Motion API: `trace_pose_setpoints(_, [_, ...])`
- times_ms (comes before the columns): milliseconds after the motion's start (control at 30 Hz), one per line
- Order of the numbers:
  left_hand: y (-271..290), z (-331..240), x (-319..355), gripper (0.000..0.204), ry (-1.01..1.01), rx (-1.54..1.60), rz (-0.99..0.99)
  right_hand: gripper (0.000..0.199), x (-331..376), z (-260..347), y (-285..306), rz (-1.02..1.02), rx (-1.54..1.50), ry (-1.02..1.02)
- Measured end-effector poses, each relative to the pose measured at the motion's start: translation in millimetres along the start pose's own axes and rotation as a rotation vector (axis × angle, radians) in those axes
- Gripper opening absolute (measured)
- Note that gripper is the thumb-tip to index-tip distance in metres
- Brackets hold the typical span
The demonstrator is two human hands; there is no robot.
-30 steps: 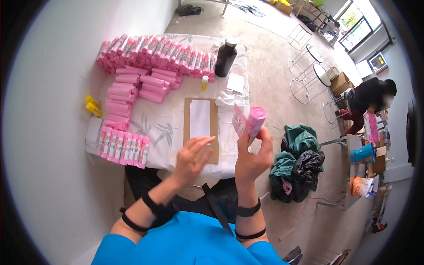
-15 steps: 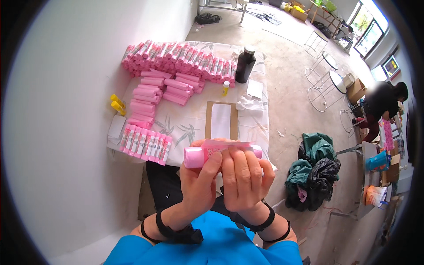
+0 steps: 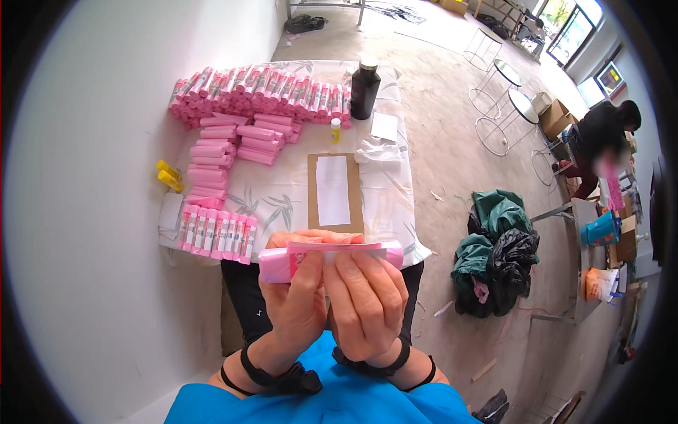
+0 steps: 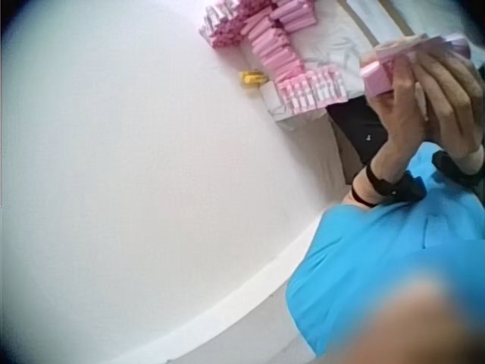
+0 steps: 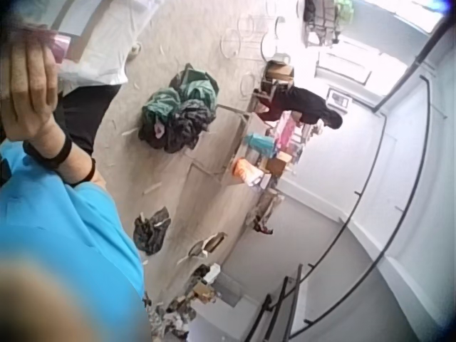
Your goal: Labeling pink tubes using a glue stick and pre-printed labels.
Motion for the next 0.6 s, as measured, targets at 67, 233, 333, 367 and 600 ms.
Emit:
trace_pose_setpoints(67, [-0.3,-1.5,0.2,0.021,-0.011,-0.003,0.009,0.019,1.2,-1.0,-0.9,-0.049,-0.050,0.029])
trace_pose_setpoints(233, [1.7,5.4,2.4,0.011,0.090,0.140,-0.022,0.022,-1.6,-3.7,-6.8,0.003,-0.026,0.011])
trace_pose_setpoints(333, [6.2,5.9,0.4,0.014,-0.035,0.196,0.109,0.020,1.6,-8.8,-10.7,-0.007,-0.045,-0.001])
trace_pose_setpoints(367, [8.9,8.9,0.2,0.014,-0.032,0.191,0.103,0.017,2.7,-8.5,-11.4,-0.017,-0.010,0.021])
trace_pose_setpoints(600, [10.2,4.7,6.8,0.029,-0.044,0.222,0.262,0.015,2.7,-5.9,-12.4,-0.035,0.104,0.075])
Point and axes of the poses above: each hand's wrist, its own x-axis away from the middle knuckle, its own y-axis out of the back of the hand, z = x × y, the point moved 4 cm from there along -x, towards the middle knuckle, and after that the axes turned 14 degrees about -x, right-handed, at the moved point
